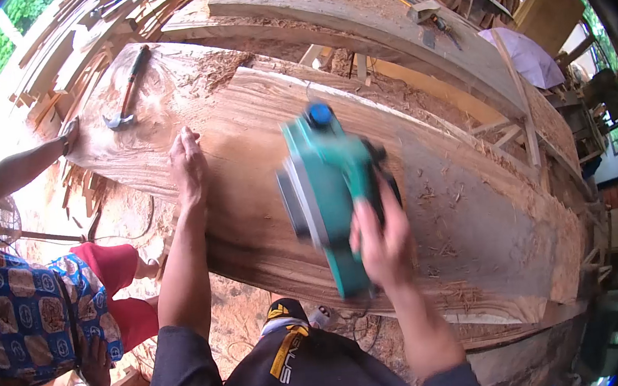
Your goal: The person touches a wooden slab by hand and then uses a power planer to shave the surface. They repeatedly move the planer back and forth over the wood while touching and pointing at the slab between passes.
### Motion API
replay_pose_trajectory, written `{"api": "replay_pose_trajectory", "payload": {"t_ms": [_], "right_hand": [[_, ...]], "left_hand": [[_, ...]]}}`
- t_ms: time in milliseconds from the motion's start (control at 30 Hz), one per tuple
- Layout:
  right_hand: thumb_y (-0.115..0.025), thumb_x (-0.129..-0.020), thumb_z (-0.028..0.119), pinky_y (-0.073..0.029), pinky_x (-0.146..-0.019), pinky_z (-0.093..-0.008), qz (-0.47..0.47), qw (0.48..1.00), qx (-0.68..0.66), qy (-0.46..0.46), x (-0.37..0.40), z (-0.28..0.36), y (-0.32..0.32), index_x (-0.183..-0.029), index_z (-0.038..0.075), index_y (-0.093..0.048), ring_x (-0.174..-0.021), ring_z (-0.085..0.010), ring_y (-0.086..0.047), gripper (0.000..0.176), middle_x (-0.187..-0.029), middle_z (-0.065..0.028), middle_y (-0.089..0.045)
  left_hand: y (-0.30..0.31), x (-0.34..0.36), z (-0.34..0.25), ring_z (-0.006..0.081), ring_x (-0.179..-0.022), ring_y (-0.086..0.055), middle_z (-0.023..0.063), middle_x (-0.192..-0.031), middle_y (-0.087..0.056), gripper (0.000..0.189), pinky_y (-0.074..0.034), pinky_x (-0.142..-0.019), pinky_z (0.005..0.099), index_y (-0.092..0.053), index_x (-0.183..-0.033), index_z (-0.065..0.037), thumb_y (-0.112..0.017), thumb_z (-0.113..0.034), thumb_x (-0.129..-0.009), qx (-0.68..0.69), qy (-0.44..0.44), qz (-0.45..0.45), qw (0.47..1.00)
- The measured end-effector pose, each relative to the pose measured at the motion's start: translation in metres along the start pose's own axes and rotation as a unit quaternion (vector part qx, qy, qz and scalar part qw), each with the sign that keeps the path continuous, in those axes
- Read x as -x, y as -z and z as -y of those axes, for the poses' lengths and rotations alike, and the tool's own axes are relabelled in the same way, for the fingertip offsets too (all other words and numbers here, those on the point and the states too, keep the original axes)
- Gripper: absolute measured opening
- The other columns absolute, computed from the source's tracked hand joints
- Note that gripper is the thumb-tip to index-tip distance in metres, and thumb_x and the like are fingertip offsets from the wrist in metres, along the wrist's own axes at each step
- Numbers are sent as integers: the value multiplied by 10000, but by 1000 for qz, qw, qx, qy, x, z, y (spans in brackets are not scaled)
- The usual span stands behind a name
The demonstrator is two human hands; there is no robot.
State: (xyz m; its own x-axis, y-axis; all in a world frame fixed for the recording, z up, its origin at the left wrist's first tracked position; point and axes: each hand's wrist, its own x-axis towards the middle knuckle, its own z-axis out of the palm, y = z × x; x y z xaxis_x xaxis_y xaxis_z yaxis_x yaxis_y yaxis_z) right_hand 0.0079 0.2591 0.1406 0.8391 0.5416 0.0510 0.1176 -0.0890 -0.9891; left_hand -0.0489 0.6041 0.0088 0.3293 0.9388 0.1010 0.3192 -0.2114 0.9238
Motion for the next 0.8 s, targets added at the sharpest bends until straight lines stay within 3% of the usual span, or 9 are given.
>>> {"api": "replay_pose_trajectory", "payload": {"t_ms": [233, 300, 467, 567, 600, 667, 733, 767, 800], "right_hand": [[-617, -987, 440, -519, -538, -332, 52, 998, -7, 36, -180, -31, -38, -1417, 86, -547, -535, -145, -623, 561, -689, -37, -639], [-619, -984, 429, -531, -549, -346, 49, 999, -8, 23, -153, -30, -25, -1394, 79, -557, -521, -157, -613, 543, -700, -66, -654], [-730, -895, 318, -545, -892, -441, 142, 975, 60, -159, 1, 15, 59, -1297, 6, -587, -979, -388, -700, 528, -1062, -208, -721], [-731, -878, 128, -554, -643, -343, 167, 970, 75, -161, 57, 23, 91, -1113, -8, -614, -656, -181, -670, 296, -885, -84, -694], [-718, -879, 107, -550, -624, -327, 168, 969, 55, -174, 62, 22, 104, -1117, -5, -614, -644, -155, -661, 282, -898, -75, -694], [-691, -882, 65, -541, -586, -296, 180, 962, 11, -204, 75, 23, 130, -1123, 1, -613, -621, -101, -641, 262, -925, -57, -694], [-677, -863, 8, -561, -601, -310, 152, 972, -40, -175, 78, 27, 157, -1200, -14, -596, -663, -136, -662, 348, -1056, -87, -702], [-677, -857, -6, -566, -598, -310, 153, 973, -53, -166, 76, 30, 169, -1225, -19, -589, -675, -142, -665, 379, -1098, -95, -699], [-675, -849, -13, -566, -592, -305, 141, 976, -45, -161, 74, 28, 178, -1239, -22, -588, -675, -141, -662, 400, -1117, -100, -695]], "left_hand": [[2, 16, -17, 220, -726, -604, 112, -711, -629, 512, -474, -725, 383, -704, -944, 25, -470, -416, -1057, -64, -56, 8, 996], [2, 16, -16, 209, -698, -592, 105, -688, -616, 520, -464, -691, 381, -697, -934, 33, -482, -425, -1051, -86, -39, 3, 996], [5, 21, -32, 338, -910, -667, 221, -921, -724, 597, -487, -853, 421, -726, -1029, 45, -419, -466, -1041, -136, -1, 41, 990], [-5, 20, -23, 383, -979, -673, 250, -985, -728, 594, -488, -898, 438, -725, -1000, 46, -418, -460, -1040, -145, -32, 14, 989], [-7, 13, -10, 397, -965, -671, 236, -997, -719, 557, -489, -895, 464, -714, -1055, 30, -437, -452, -1039, -137, -8, 37, 990], [-17, 30, 24, 395, -998, -667, 214, -1054, -715, 518, -494, -906, 467, -704, -1126, -8, -439, -446, -1046, -221, -174, 7, 960], [-19, 41, 28, 382, -1093, -649, 190, -1186, -691, 443, -492, -954, 469, -669, -1264, -94, -464, -429, -1058, -223, -149, 24, 963], [-17, 54, 49, 362, -1231, -559, 175, -1344, -606, 425, -471, -1033, 442, -576, -1361, -44, -582, -309, -1029, -331, -345, 50, 877], [-33, 81, 46, 359, -1340, -514, 169, -1419, -578, 466, -396, -1115, 497, -564, -1401, -117, -515, -418, -1049, -257, -244, 18, 935]]}}
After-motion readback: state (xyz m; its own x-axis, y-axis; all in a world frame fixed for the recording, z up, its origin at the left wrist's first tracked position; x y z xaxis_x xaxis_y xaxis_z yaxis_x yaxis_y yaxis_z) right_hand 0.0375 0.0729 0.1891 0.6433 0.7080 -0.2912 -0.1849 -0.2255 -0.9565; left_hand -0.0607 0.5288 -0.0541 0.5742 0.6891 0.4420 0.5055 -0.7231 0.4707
